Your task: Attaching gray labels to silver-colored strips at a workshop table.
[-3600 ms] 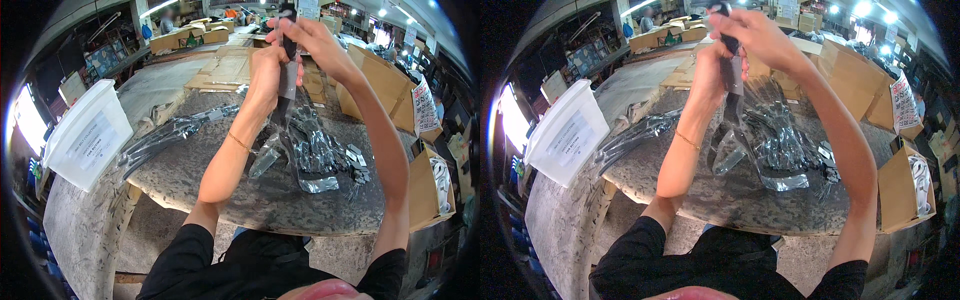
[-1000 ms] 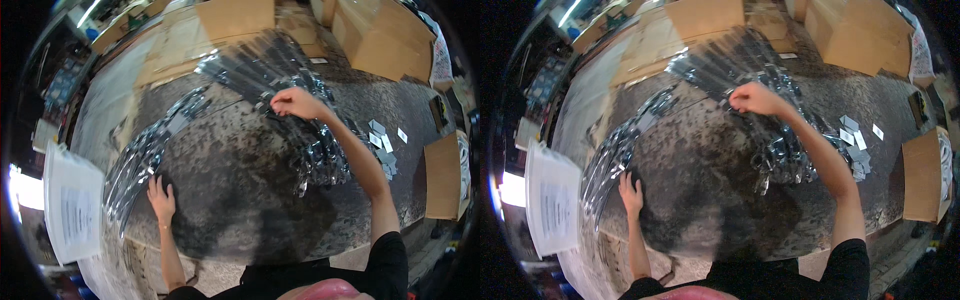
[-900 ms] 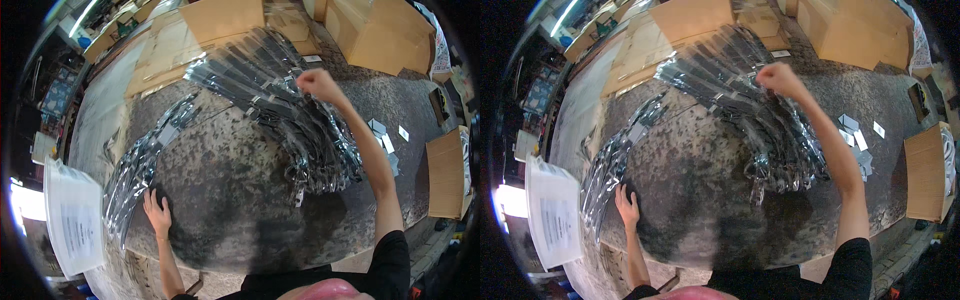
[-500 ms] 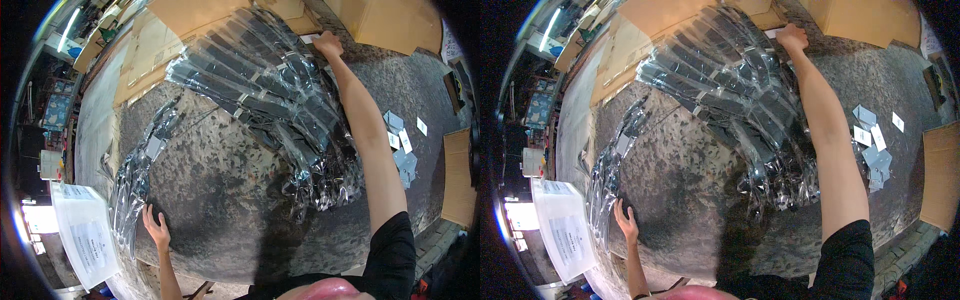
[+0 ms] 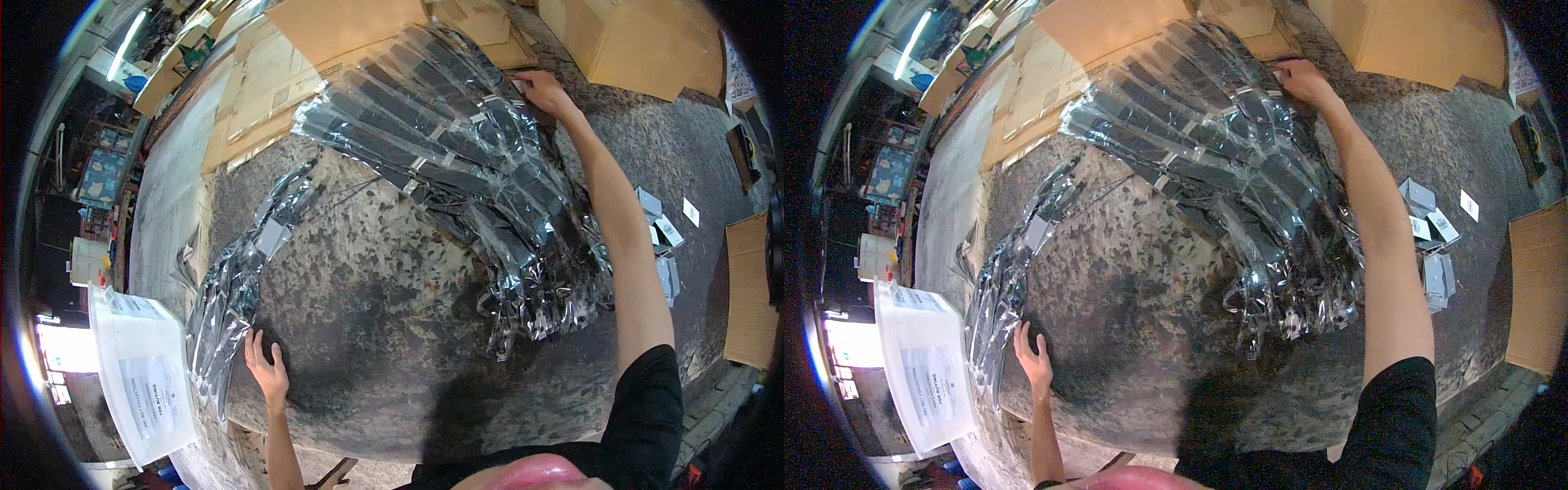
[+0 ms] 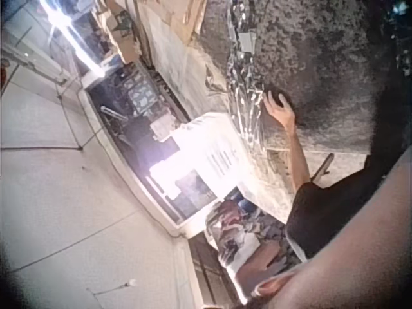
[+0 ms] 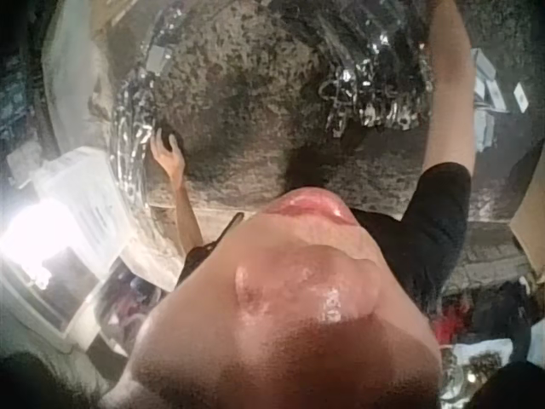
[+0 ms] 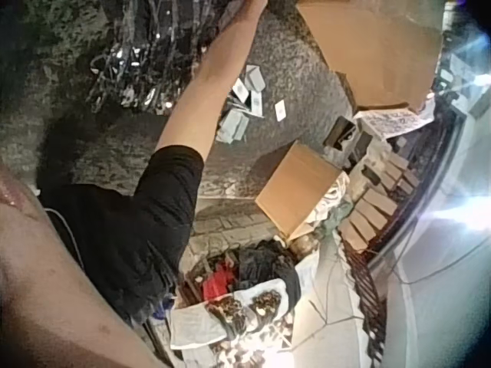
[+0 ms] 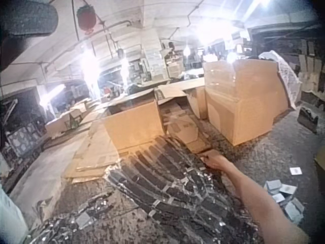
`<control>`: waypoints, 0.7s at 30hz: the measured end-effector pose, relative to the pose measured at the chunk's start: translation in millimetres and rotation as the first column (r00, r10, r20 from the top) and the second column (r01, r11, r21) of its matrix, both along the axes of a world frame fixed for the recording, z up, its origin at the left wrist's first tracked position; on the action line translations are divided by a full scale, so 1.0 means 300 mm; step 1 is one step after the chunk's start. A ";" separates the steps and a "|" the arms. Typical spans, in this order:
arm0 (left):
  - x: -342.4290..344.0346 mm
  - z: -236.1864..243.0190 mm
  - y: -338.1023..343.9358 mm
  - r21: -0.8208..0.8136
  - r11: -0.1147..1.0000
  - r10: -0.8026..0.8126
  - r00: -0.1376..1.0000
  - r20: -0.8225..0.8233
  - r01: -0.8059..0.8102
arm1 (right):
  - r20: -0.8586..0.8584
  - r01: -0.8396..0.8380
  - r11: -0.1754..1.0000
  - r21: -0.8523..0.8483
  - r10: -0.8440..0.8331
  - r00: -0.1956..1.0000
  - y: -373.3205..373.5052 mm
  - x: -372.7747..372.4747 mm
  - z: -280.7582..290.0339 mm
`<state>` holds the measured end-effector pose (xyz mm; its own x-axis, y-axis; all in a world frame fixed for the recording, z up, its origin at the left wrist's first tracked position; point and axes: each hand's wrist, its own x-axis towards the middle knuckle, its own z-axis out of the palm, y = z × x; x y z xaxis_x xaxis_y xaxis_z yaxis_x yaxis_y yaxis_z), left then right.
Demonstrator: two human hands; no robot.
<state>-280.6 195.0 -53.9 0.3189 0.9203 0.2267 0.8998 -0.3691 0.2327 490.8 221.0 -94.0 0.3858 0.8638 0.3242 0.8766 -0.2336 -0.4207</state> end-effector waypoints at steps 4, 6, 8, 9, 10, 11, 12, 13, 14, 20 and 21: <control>-0.005 0.003 0.009 0.026 0.999 -0.024 1.000 -0.005 0.024 | 0.068 -0.010 0.996 0.091 0.004 0.998 -0.034 -0.008 -0.027; -0.006 -0.007 0.015 0.035 0.999 -0.033 0.999 -0.005 0.033 | 0.109 -0.003 0.980 0.199 -0.019 0.994 -0.038 -0.004 -0.038; -0.017 -0.022 0.019 0.032 0.998 -0.049 0.999 0.021 0.049 | 0.158 0.010 0.983 0.185 -0.040 0.987 -0.033 -0.038 -0.018; -0.024 -0.016 0.016 0.038 0.998 -0.050 0.999 0.022 0.049 | 0.209 0.024 0.986 0.168 -0.059 0.976 -0.028 -0.058 -0.005; -0.016 -0.016 0.015 0.036 0.999 -0.036 0.999 0.007 0.036 | 0.208 0.028 0.985 0.171 -0.064 0.976 -0.029 -0.063 -0.020; -0.008 -0.016 0.015 0.036 0.999 -0.022 1.000 -0.007 0.022 | 0.224 0.057 0.974 0.220 -0.107 0.969 -0.027 -0.073 -0.039; -0.002 -0.017 0.015 0.039 0.999 -0.025 1.000 -0.008 0.025 | 0.238 0.084 0.959 0.270 -0.151 0.959 -0.023 -0.075 -0.050; -0.011 -0.017 0.013 0.038 0.999 -0.028 1.000 -0.008 0.028 | 0.238 0.085 0.958 0.273 -0.153 0.959 -0.019 -0.083 -0.039; -0.017 -0.018 0.014 0.038 0.999 -0.030 1.000 -0.008 0.030 | 0.210 0.117 0.979 0.165 -0.151 0.966 -0.014 -0.087 -0.027; -0.012 -0.013 0.017 0.038 0.999 -0.025 1.000 0.016 0.024 | 0.123 0.240 0.956 -0.169 -0.221 0.968 0.003 -0.112 0.020; -0.019 -0.006 0.012 0.048 0.999 -0.018 1.000 0.010 0.017 | 0.293 0.290 0.943 -0.163 -0.235 0.927 0.014 -0.140 0.020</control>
<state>-286.3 198.7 -55.8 0.3322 0.9027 0.2734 0.8907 -0.3956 0.2241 448.8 225.3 -87.9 0.5312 0.8004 0.2777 0.8448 -0.5254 -0.1015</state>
